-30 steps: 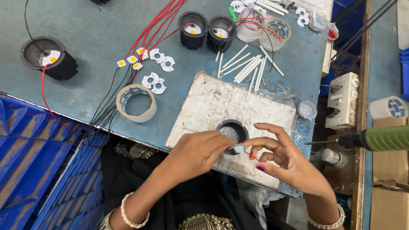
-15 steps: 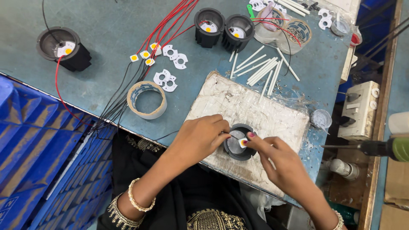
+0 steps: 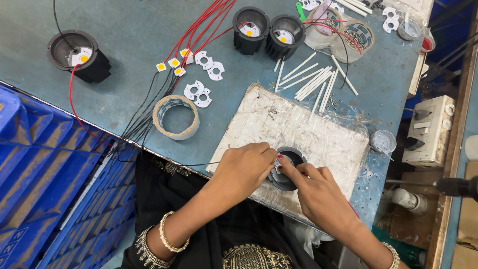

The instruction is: The person assembles LED light fixtures by placing LED modules into black heat sink housings and securing them with a screwdriver. They handle red and black wires, apply adhesive, and place white plastic rings around the LEDs. The person works at a bench with multiple components and tools, including a green screwdriver and rolls of tape.

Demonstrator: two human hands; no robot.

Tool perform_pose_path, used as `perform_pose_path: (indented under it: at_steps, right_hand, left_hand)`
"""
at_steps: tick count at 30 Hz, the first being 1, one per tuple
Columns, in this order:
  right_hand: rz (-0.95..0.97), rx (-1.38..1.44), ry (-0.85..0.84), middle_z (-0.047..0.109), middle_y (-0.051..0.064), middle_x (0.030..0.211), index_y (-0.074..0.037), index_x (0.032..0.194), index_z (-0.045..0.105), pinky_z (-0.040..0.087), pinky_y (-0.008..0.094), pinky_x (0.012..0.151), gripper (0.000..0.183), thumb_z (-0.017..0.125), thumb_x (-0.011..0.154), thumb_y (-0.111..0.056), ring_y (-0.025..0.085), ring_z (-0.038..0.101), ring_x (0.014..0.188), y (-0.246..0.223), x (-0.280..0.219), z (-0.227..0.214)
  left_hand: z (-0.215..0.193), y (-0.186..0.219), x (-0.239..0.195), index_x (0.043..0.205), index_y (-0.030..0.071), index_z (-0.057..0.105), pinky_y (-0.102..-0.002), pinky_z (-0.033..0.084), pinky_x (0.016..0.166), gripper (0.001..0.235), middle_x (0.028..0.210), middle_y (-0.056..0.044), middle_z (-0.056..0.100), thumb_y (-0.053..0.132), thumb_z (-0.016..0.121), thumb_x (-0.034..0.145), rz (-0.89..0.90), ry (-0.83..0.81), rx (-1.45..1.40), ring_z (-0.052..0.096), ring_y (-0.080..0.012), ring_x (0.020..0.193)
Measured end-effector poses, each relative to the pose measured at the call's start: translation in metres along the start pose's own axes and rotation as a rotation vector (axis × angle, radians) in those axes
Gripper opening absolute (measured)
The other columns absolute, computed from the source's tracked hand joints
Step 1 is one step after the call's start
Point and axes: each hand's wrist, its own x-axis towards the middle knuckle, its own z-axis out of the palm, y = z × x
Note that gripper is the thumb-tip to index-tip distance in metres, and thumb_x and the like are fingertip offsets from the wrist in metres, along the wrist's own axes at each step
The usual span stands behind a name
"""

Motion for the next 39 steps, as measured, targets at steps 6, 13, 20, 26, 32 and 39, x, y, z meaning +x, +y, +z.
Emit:
perform_pose_path:
  at_steps: [6, 13, 20, 26, 32, 39]
  right_hand:
    - [0.132, -0.007, -0.099, 0.066, 0.013, 0.104, -0.008, 0.151, 0.04, 0.043, 0.038, 0.08, 0.08, 0.056, 0.074, 0.007, 0.025, 0.059, 0.101, -0.001, 0.003, 0.0]
    - [0.141, 0.167, -0.087, 0.071, 0.009, 0.106, -0.011, 0.147, 0.047, 0.044, 0.04, 0.081, 0.075, 0.053, 0.075, 0.008, 0.028, 0.062, 0.095, 0.003, 0.01, -0.006]
    - [0.141, 0.417, 0.068, 0.073, 0.009, 0.107, -0.016, 0.132, 0.066, 0.054, 0.039, 0.087, 0.043, 0.062, 0.089, -0.009, 0.025, 0.07, 0.098, 0.013, 0.056, -0.037]
    - [-0.103, 0.443, 0.041, 0.064, 0.012, 0.127, -0.012, 0.132, 0.063, 0.055, 0.04, 0.086, 0.042, 0.066, 0.091, -0.015, 0.029, 0.065, 0.107, 0.018, 0.149, -0.01]
    - [-0.363, 0.198, 0.152, 0.063, 0.015, 0.12, -0.006, 0.126, 0.064, 0.052, 0.045, 0.091, 0.037, 0.071, 0.093, -0.023, 0.035, 0.062, 0.11, 0.009, 0.254, 0.057]
    - [-0.117, 0.011, 0.102, 0.062, 0.015, 0.116, -0.004, 0.112, 0.065, 0.054, 0.045, 0.089, 0.045, 0.08, 0.084, -0.035, 0.035, 0.062, 0.114, 0.0, 0.305, 0.109]
  left_hand:
    - [-0.012, 0.014, -0.005, 0.1, 0.004, 0.065, -0.046, 0.05, 0.083, 0.014, 0.098, -0.01, 0.064, 0.013, 0.069, 0.089, 0.101, 0.1, 0.02, 0.063, -0.0307, 0.099]
    - [-0.004, 0.016, -0.05, 0.125, -0.004, 0.054, -0.045, 0.048, 0.096, 0.06, 0.117, -0.018, 0.061, 0.035, 0.078, 0.087, -0.326, -0.289, -0.176, 0.057, -0.0368, 0.116]
    - [0.059, -0.034, -0.033, 0.15, -0.017, 0.033, -0.051, 0.039, 0.109, 0.115, 0.147, -0.037, 0.044, 0.035, 0.091, 0.066, 0.024, 0.162, -0.343, 0.043, -0.0497, 0.135]
    - [0.073, -0.049, -0.031, 0.14, 0.003, 0.055, -0.043, 0.046, 0.114, 0.08, 0.137, -0.017, 0.064, 0.03, 0.088, 0.072, 0.068, 0.101, -0.424, 0.061, -0.0364, 0.13]
    - [0.077, -0.051, -0.039, 0.14, 0.002, 0.054, -0.044, 0.045, 0.113, 0.083, 0.138, -0.019, 0.063, 0.033, 0.089, 0.071, 0.098, 0.164, -0.361, 0.059, -0.0385, 0.129]
    - [0.075, -0.052, -0.044, 0.142, 0.002, 0.054, -0.044, 0.047, 0.113, 0.083, 0.136, -0.019, 0.063, 0.037, 0.088, 0.075, 0.061, 0.115, -0.412, 0.059, -0.0376, 0.129]
